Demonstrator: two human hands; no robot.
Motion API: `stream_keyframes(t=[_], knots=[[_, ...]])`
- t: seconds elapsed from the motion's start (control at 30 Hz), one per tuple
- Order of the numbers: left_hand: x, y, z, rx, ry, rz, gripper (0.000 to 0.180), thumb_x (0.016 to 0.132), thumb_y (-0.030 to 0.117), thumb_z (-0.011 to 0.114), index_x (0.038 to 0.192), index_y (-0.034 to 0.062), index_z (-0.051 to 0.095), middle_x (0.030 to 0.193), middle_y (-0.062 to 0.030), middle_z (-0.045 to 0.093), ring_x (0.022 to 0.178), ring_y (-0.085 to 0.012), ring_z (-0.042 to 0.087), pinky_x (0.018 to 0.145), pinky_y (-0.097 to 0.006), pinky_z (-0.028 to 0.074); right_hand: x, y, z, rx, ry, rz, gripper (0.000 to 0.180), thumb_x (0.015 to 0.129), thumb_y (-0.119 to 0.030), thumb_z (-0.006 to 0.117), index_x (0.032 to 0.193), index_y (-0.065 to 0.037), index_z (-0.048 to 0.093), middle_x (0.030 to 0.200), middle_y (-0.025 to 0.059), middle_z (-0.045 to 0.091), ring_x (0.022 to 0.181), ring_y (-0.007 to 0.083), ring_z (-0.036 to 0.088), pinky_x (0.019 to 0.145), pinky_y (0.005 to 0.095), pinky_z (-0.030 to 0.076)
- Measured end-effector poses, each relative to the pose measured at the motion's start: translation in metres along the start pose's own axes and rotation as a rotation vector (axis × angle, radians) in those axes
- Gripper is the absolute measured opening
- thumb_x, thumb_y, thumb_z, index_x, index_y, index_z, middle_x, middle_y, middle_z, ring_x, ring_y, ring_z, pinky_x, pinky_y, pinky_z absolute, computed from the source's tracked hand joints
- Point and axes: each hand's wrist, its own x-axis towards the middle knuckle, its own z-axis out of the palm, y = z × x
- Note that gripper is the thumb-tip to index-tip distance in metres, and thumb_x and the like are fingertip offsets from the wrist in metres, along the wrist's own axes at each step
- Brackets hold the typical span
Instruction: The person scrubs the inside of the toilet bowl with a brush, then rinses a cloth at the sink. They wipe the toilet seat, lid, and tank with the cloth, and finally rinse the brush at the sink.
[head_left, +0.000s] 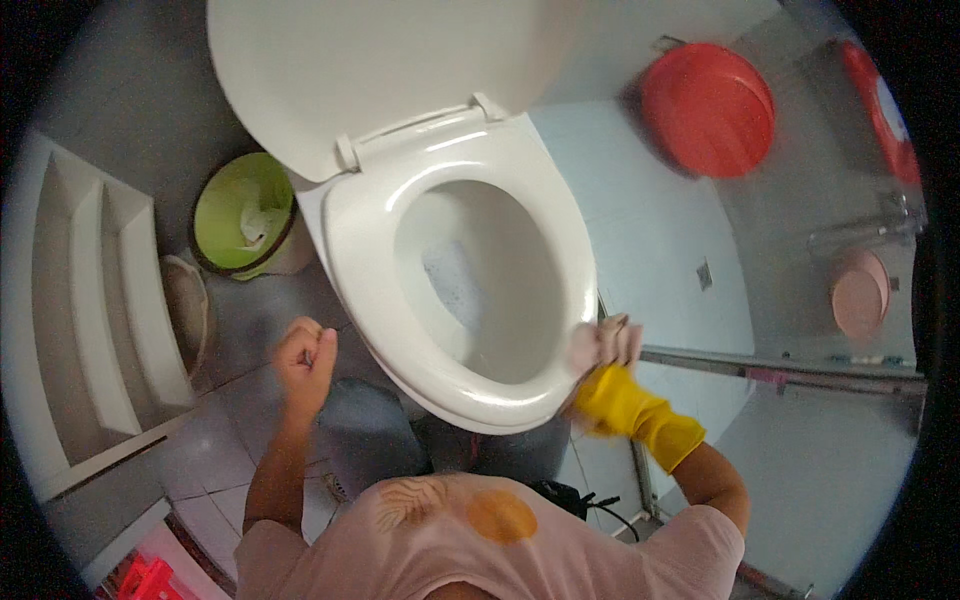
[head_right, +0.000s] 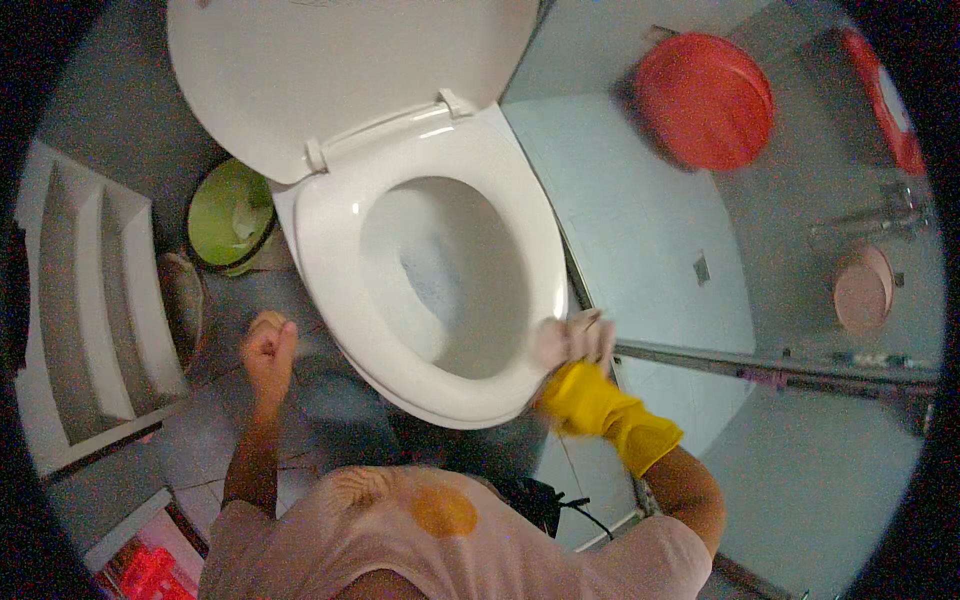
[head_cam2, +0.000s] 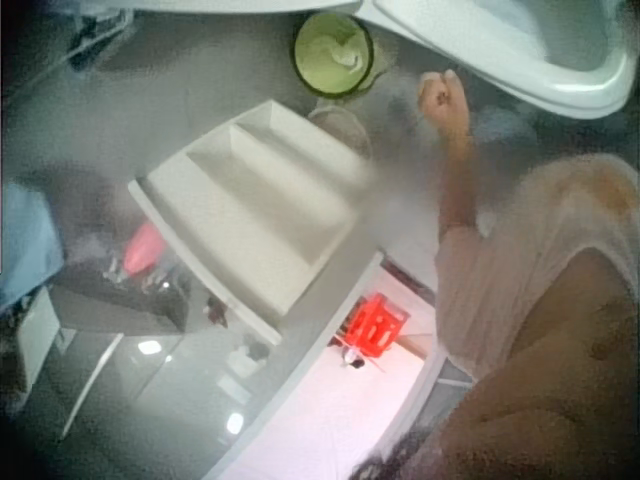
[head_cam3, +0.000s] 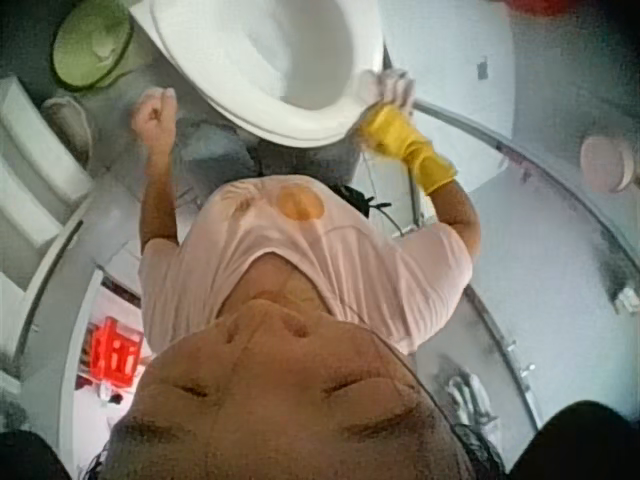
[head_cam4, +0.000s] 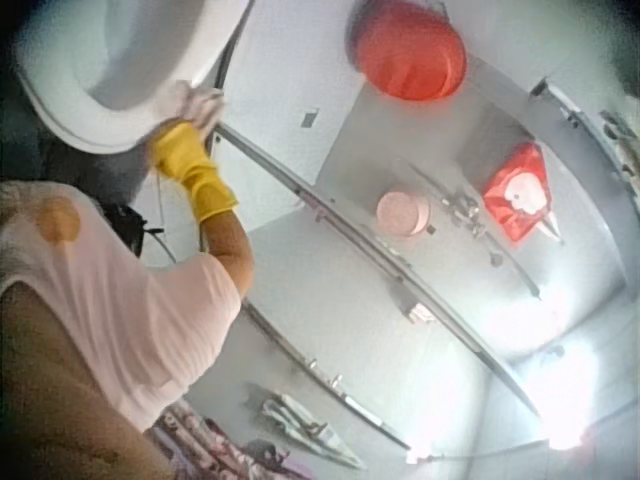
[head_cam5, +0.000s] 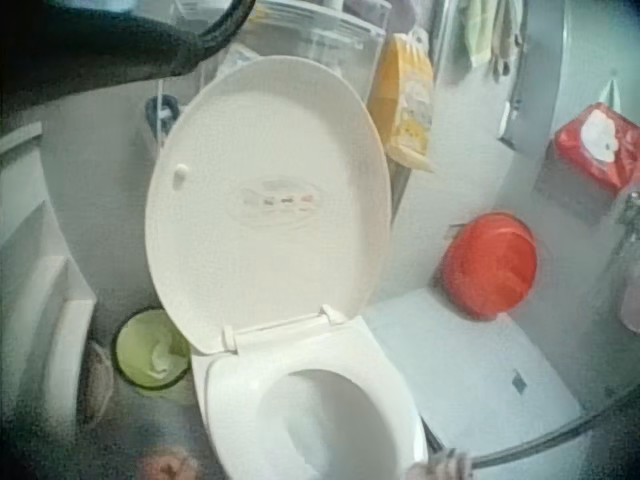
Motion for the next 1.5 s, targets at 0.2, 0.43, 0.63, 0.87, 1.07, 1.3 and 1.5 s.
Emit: stream_keyframes(t=[0.2, 0.43, 0.63, 0.87, 1.07, 1.3, 1.5], knots=[[-0.011, -0.024, -0.001, 0.004, 0.027, -0.037, 0.035, 0.08, -0.006, 0.06, 0.061, 0.0063, 0.033, 0.063, -0.0032, 0.042, 0.059, -0.0133, 0.04, 0.055, -0.027, 0.033, -0.012, 0.151, 0.061, 1.199, 0.45, 0.181, 0.025, 0.077, -0.024, 0.06, 0.095, -0.008, 0.064, 0.088, 0.0094, 0.061, 0.08, 0.0244, 0.059, 0.079, 0.0321, 0.046], [-0.006, 0.03, 0.023, 0.276, -0.316, 0.038, 0.022, 0.073, -0.004, 0.066, 0.066, 0.0032, 0.047, 0.073, -0.0095, 0.052, 0.068, -0.0229, 0.052, 0.064, -0.034, 0.042, -0.015, 0.083, -0.05, 1.127, 0.536, -0.068, 0.028, 0.079, -0.017, 0.061, 0.106, -0.008, 0.06, 0.094, 0.0141, 0.063, 0.087, 0.0282, 0.062, 0.079, 0.0344, 0.047], [-0.002, 0.064, 0.046, 0.375, -0.542, 0.229, 0.013, 0.071, 0.0, 0.068, 0.078, 0.0049, 0.059, 0.087, -0.0088, 0.059, 0.087, -0.0255, 0.058, 0.078, -0.038, 0.045, 0.051, 0.037, -0.086, 0.886, 0.861, -0.164, 0.025, 0.078, -0.009, 0.06, 0.103, -0.006, 0.057, 0.089, 0.0149, 0.064, 0.081, 0.0349, 0.062, 0.067, 0.0381, 0.049], [0.052, 0.077, 0.003, 0.485, -0.049, 0.252, 0.016, 0.074, -0.005, 0.064, 0.088, 0.0018, 0.058, 0.094, -0.0111, 0.061, 0.091, -0.0248, 0.059, 0.083, -0.036, 0.046, 0.203, -0.056, -0.149, 0.54, 1.092, -0.47, 0.022, 0.077, -0.01, 0.057, 0.098, -0.006, 0.055, 0.091, 0.0137, 0.063, 0.081, 0.0354, 0.061, 0.068, 0.0432, 0.048], [0.099, 0.107, -0.036, 0.622, 0.129, 0.425, 0.011, 0.083, -0.005, 0.057, 0.092, 0.0013, 0.059, 0.097, -0.0116, 0.061, 0.095, -0.0242, 0.058, 0.087, -0.035, 0.044, 0.202, -0.039, -0.145, 0.499, 1.153, -0.452, 0.043, 0.09, -0.042, 0.042, 0.119, -0.011, 0.049, 0.109, 0.0104, 0.055, 0.089, 0.0255, 0.055, 0.07, 0.0389, 0.043], [0.248, 0.138, -0.046, 0.719, 0.298, 0.542, 0.043, 0.091, 0.018, 0.057, 0.13, 0.0046, 0.049, 0.13, -0.0141, 0.052, 0.121, -0.0242, 0.049, 0.101, -0.035, 0.037, 0.124, 0.015, -0.025, 1.647, 0.468, -0.349, 0.033, 0.09, -0.03, 0.048, 0.117, -0.011, 0.049, 0.089, 0.0088, 0.055, 0.073, 0.0236, 0.05, 0.057, 0.0356, 0.039], [0.312, 0.138, -0.043, 0.393, 0.164, 0.36, 0.045, 0.087, 0.023, 0.064, 0.125, 0.0019, 0.053, 0.113, -0.0126, 0.062, 0.104, -0.0168, 0.058, 0.089, -0.029, 0.045, 0.01, 0.039, -0.024, 1.646, 0.417, -0.129, 0.016, 0.085, -0.014, 0.058, 0.099, -0.006, 0.057, 0.088, 0.0036, 0.058, 0.08, 0.0189, 0.054, 0.073, 0.0296, 0.045]])
